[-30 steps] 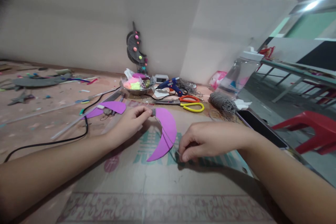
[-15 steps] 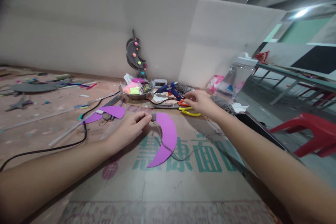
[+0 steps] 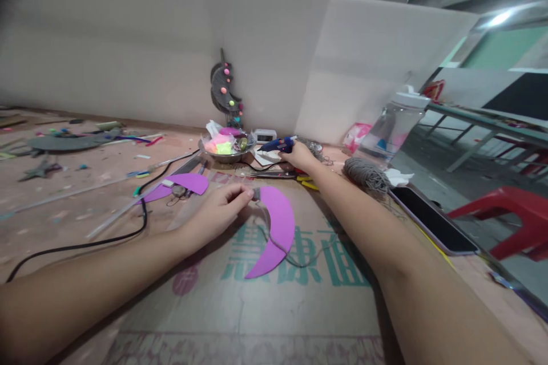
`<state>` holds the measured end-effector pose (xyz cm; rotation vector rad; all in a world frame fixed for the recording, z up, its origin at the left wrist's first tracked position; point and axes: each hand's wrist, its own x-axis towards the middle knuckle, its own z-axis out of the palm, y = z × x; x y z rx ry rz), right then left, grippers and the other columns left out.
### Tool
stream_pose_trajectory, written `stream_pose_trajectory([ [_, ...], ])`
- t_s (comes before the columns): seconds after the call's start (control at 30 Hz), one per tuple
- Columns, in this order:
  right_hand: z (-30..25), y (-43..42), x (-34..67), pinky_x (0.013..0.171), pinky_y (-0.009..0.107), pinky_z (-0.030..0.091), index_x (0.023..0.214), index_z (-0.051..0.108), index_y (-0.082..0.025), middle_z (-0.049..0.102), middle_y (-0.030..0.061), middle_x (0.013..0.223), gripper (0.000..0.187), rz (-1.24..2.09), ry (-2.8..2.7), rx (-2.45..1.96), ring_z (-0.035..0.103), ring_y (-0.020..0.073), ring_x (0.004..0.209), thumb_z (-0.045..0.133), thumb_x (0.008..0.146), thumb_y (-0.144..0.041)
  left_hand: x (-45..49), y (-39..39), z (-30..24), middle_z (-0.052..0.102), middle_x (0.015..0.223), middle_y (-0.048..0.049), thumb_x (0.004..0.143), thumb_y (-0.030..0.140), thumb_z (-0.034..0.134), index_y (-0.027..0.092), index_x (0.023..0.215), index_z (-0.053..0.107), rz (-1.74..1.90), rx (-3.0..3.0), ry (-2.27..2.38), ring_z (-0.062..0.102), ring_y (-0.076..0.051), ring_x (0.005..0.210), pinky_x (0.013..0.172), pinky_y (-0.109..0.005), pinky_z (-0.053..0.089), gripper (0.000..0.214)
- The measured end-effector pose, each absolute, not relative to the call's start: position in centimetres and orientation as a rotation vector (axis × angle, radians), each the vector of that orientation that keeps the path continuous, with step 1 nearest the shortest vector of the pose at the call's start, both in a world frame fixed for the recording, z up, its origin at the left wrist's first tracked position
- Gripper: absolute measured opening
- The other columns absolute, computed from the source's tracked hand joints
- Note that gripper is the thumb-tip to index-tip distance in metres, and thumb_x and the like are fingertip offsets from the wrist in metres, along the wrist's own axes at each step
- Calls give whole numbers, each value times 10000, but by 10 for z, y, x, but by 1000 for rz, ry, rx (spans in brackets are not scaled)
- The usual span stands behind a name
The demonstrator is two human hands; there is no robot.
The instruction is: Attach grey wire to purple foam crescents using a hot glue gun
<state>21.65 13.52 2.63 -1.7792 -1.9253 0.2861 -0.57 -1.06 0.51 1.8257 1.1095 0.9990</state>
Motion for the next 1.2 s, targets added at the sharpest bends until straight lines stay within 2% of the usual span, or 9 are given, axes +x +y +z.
stream_pose_trajectory([
  [0.13,41,127,224,708,293,515,865,685,-117,735,111,868,204,356,-1881,-1758,671,223,786,663,782,-303,-5,-11,6,575,682,15,892,333,459,161,720,581,997,1836,1096,509,-139,652,626,-243,372,272],
  [0.27,63,100,232,685,268,522,882,684,-113,735,114,856,233,465,-1874,-1680,672,192,767,593,839,-323,-5,-10,6,564,666,21,891,347,466,166,721,574,994,1827,1103,514,-142,653,624,-244,375,271],
  [0.37,71,68,239,711,274,532,957,685,-135,736,107,928,266,515,-1836,-1611,679,194,834,553,866,-347,-5,-10,5,562,657,22,893,378,466,168,711,565,989,1826,1108,518,-141,642,612,-243,375,295],
  [0.47,71,29,245,758,299,542,993,666,-177,720,88,1050,250,639,-1753,-1377,680,206,892,609,831,-359,-5,-9,3,550,656,25,893,385,472,168,689,543,1006,1833,1103,512,-134,640,597,-235,366,307],
  [0.53,66,4,249,779,320,546,933,661,-193,730,72,983,226,654,-1748,-1357,684,219,885,665,785,-363,-5,-9,3,526,637,30,892,368,477,169,660,514,1009,1838,1115,500,-128,632,586,-230,355,308],
  [0.7,47,-39,256,718,370,562,769,664,-212,726,58,787,262,596,-1845,-1510,688,239,758,666,753,-474,-6,-11,4,482,602,37,898,352,462,178,663,483,973,1830,1114,456,-119,583,563,-231,339,293],
  [0.8,37,-51,254,722,390,565,757,659,-226,726,58,789,255,509,-1911,-1531,689,254,762,653,754,-481,-6,-12,4,471,605,35,893,361,468,178,655,470,965,1842,1117,453,-122,590,565,-233,337,301],
  [0.93,31,-58,249,672,362,558,746,613,-238,703,43,744,212,519,-2003,-1468,672,240,717,645,768,-447,-6,-13,4,501,617,29,896,362,464,176,663,494,952,1877,1113,463,-123,590,577,-239,345,300],
  [1.2,28,-59,249,582,332,486,717,580,-252,642,11,675,239,518,-2061,-1515,605,209,636,649,762,-477,-6,-16,7,529,631,21,903,363,457,177,683,515,941,1922,1080,487,-131,609,580,-240,354,294],
])
